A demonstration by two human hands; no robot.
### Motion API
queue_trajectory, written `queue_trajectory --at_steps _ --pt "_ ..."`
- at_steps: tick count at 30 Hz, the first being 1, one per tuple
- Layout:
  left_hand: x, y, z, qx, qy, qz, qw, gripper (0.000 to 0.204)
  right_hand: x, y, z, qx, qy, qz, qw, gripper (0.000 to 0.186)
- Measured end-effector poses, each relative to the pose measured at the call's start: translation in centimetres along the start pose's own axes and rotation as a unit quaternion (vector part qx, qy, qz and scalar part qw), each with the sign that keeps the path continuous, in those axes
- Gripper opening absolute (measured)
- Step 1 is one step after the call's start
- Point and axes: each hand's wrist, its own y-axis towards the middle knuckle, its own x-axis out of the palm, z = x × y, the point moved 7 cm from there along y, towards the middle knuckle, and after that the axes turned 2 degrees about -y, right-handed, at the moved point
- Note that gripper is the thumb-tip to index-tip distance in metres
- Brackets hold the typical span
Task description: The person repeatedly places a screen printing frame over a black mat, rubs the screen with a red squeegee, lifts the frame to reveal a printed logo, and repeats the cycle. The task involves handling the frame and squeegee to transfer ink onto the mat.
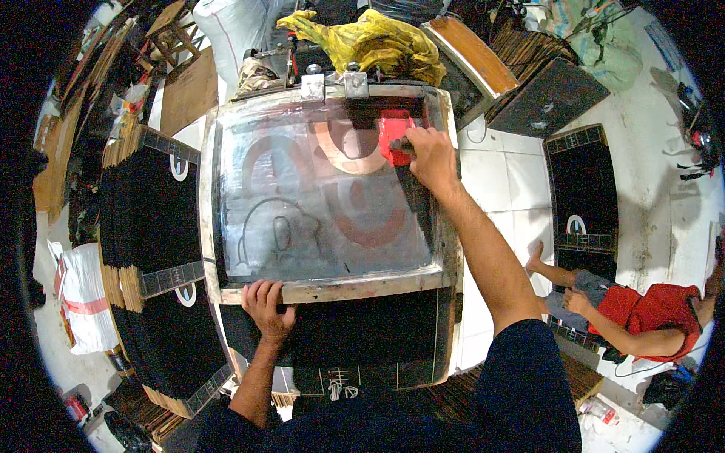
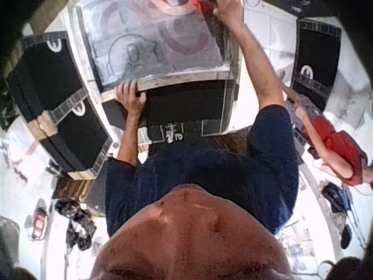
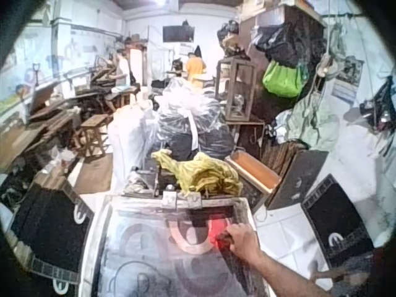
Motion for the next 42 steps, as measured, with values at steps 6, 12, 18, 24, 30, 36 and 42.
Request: queue_trajectory --at_steps 6,12,18,24,30,36,42 --pt "-1.0 0.6 0.1 0.026 -0.024 0.017 0.999 0.055 1.3 1.9 1.6 0.038 0.015 -0.105 0.994 0.036" --pt "0.1 0.1 -0.1 0.046 0.015 0.033 0.998 0.058 2.7 6.9 4.0 0.050 0.045 -0.043 0.997 0.036" --pt "0.3 -0.2 -0.5 0.060 0.031 0.036 0.997 0.060 3.7 5.8 3.7 0.039 0.008 -0.040 0.998 0.036" --pt "-0.1 0.4 0.1 0.054 0.025 0.028 0.998 0.059 0.9 -1.3 -0.2 0.009 0.000 -0.029 1.000 0.039" --pt "-2.7 2.5 1.1 0.045 -0.059 0.006 0.997 0.048 0.3 1.2 0.6 -0.015 -0.023 -0.029 0.999 0.043" --pt "-4.8 3.2 2.0 0.055 -0.071 0.000 0.996 0.046 0.4 3.2 2.7 0.023 0.063 -0.130 0.989 0.045" --pt "-4.8 3.4 2.1 0.047 -0.076 0.006 0.996 0.048 2.0 6.4 4.1 -0.004 0.073 -0.208 0.975 0.044"
